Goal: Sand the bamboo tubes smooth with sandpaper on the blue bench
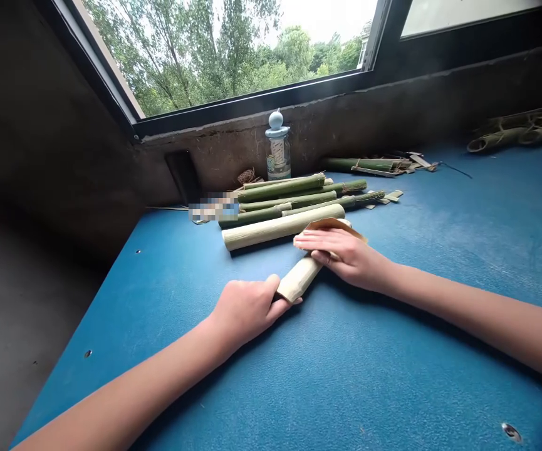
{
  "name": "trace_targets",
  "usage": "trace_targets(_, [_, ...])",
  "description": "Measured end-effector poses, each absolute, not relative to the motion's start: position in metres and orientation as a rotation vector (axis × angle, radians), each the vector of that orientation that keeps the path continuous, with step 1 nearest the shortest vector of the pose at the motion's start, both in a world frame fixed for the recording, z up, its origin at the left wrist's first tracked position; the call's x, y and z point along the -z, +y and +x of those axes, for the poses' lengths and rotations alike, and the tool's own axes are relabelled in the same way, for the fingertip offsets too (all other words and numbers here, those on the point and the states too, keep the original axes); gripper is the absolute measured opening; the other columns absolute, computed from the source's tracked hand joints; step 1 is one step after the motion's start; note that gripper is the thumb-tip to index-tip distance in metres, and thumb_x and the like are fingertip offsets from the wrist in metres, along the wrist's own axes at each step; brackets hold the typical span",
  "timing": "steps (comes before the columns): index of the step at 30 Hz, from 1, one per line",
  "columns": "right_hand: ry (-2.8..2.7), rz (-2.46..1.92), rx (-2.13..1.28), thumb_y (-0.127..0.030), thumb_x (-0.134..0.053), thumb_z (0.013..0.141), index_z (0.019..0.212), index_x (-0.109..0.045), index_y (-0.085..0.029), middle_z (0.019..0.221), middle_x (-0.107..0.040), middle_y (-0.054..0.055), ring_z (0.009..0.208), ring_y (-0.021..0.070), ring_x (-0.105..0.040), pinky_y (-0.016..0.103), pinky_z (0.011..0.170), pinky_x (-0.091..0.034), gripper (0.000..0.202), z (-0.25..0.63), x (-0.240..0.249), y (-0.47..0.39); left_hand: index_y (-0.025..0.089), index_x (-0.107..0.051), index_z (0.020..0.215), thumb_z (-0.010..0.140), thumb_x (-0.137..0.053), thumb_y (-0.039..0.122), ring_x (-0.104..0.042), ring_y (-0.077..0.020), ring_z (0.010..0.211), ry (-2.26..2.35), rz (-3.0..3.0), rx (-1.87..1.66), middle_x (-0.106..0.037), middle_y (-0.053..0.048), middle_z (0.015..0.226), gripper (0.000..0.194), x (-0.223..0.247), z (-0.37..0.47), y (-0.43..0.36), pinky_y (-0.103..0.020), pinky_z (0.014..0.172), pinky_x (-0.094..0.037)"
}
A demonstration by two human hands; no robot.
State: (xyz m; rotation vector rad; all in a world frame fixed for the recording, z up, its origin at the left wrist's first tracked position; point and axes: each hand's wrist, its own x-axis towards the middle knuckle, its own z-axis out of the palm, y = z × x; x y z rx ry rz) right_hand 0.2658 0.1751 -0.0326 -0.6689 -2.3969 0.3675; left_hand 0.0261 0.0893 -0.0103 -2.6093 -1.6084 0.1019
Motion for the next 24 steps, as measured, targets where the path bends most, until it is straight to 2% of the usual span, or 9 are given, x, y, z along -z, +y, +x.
trace_targets(4, [-2.342, -0.797, -0.366, -0.033, -0.044, 0.100, 0.130, -0.064, -0.025, 0.135, -0.063, 0.006, 0.131, 0.0267, -0.054, 0.053, 0.112, -0.042, 0.036, 0.274, 0.033, 0.188, 0.021, -0.060, 0.088, 0.098, -0.032, 0.058, -0.070, -0.0225, 0.061, -1.529, -2.645, -0.136, -0.075, -0.004, 0.074, 0.047, 0.009, 0.025, 0.093, -0.030, 0.045, -0.020])
trace_targets(8, [-2.408, -0.678, -0.375, -0.032, -0.044, 0.101, 0.133, -0.061, -0.022, 0.138, -0.061, 0.008, 0.133, 0.0252, -0.053, 0.050, 0.113, -0.041, 0.037, 0.260, 0.028, 0.160, 0.020, -0.062, 0.087, 0.100, -0.034, 0.049, -0.070, -0.0211, 0.061, -1.424, -2.707, -0.150, -0.075, -0.004, 0.074, 0.042, 0.010, 0.023, 0.095, -0.029, 0.047, -0.025])
trace_targets(13, [-2.554, -0.422, -0.408, -0.032, -0.045, 0.101, 0.144, -0.048, -0.015, 0.149, -0.049, 0.013, 0.143, 0.0224, -0.039, 0.043, 0.118, -0.034, 0.047, 0.240, 0.021, 0.114, 0.020, -0.066, 0.087, 0.101, -0.028, 0.049, -0.072, -0.0212, 0.070, -1.385, -2.763, -0.126, -0.077, -0.006, 0.082, 0.050, 0.012, 0.021, 0.096, -0.028, 0.051, -0.035])
trace_targets(16, [-2.569, -0.368, -0.384, -0.028, -0.044, 0.101, 0.149, -0.041, -0.017, 0.150, -0.047, 0.011, 0.145, 0.0207, -0.035, 0.042, 0.119, -0.032, 0.049, 0.240, 0.022, 0.111, 0.020, -0.067, 0.083, 0.101, -0.026, 0.051, -0.072, -0.0207, 0.070, -1.399, -2.775, -0.123, -0.077, -0.006, 0.082, 0.054, 0.012, 0.021, 0.097, -0.028, 0.052, -0.036])
trace_targets(21, [-2.509, -0.347, -0.365, -0.021, -0.044, 0.100, 0.145, -0.047, -0.024, 0.143, -0.057, 0.007, 0.140, 0.0204, -0.044, 0.043, 0.117, -0.037, 0.046, 0.250, 0.028, 0.139, 0.021, -0.065, 0.094, 0.101, -0.029, 0.047, -0.071, -0.0212, 0.067, -1.464, -2.742, -0.123, -0.076, -0.006, 0.080, 0.045, 0.011, 0.021, 0.097, -0.028, 0.052, -0.036])
trace_targets(24, [-2.439, -0.497, -0.383, -0.023, -0.045, 0.100, 0.138, -0.056, -0.025, 0.137, -0.062, 0.006, 0.135, 0.0223, -0.051, 0.047, 0.113, -0.042, 0.040, 0.256, 0.031, 0.153, 0.021, -0.062, 0.090, 0.100, -0.032, 0.047, -0.070, -0.0216, 0.063, -1.498, -2.723, -0.135, -0.075, -0.006, 0.075, 0.041, 0.010, 0.021, 0.097, -0.027, 0.049, -0.033])
